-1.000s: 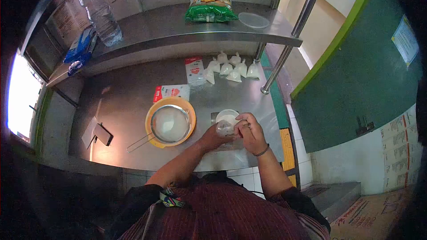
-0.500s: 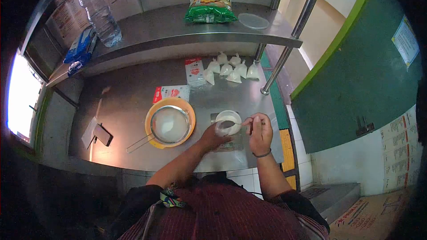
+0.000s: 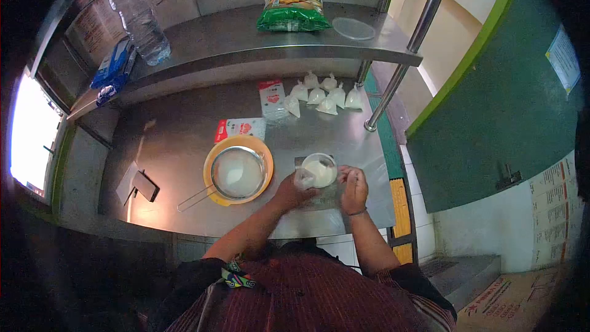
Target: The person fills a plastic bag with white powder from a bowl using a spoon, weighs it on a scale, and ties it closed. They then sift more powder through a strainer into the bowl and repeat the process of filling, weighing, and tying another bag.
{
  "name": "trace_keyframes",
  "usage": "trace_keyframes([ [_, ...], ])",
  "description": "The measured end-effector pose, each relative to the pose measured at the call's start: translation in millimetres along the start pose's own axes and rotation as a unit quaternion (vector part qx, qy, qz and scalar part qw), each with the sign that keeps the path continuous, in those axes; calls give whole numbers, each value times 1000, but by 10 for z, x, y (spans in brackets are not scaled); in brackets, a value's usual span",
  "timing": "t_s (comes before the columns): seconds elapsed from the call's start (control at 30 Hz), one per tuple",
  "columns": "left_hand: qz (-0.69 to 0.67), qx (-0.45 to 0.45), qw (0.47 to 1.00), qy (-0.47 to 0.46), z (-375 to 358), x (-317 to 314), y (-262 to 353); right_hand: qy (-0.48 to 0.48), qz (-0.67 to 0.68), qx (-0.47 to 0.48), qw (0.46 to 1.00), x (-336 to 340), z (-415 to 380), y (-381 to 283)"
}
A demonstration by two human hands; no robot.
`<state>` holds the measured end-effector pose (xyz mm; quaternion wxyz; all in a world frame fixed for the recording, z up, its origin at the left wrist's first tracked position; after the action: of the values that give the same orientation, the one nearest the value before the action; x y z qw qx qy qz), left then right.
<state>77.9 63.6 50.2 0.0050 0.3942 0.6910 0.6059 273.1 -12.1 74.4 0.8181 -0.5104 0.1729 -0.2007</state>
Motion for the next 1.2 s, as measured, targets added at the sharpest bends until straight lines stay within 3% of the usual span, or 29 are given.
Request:
trace_keyframes([
  [0.07, 26, -42, 999, 20, 18, 9, 3, -75, -68, 74, 992, -99, -45, -80],
  [0.2, 32, -77, 996, 26, 69, -23, -89, -74, -61, 45, 994, -140, -139, 28],
  [0.27, 9, -58, 998, 25, 61, -17, -115, -26, -36, -14, 999, -85, -171, 166],
  [0.57, 44, -11, 999, 9, 4, 41, 44, 50, 40, -96, 993, -77, -187, 325],
  [0.7, 29, -52, 998, 21, 19, 56, -19, 73, 69, -105, 989, -23, -127, 346],
  [0.9, -30, -11, 998, -53, 1, 117, -24, 113, 101, -126, 980, 85, 20, 370],
  [0.97, -44, 34, 991, -122, 10, 69, -58, 147, 150, -154, 965, 132, 46, 453],
  [1.1, 22, -3, 996, -85, 67, 156, 8, 160, 159, -176, 958, 193, 139, 503],
  [1.2, -77, 36, 989, -120, 69, 138, 27, 178, 163, -192, 951, 197, 207, 408],
])
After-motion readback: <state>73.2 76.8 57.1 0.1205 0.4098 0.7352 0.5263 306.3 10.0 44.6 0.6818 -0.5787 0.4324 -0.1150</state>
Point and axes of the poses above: each hand's wrist, its own z-axis towards the middle knuckle, its own x-axis out of the back of the hand, y = z × x, the point moved 7 cm from there along z, towards the middle knuckle, and after that the axes turned 3 degrees about x, right-handed, at the moved point
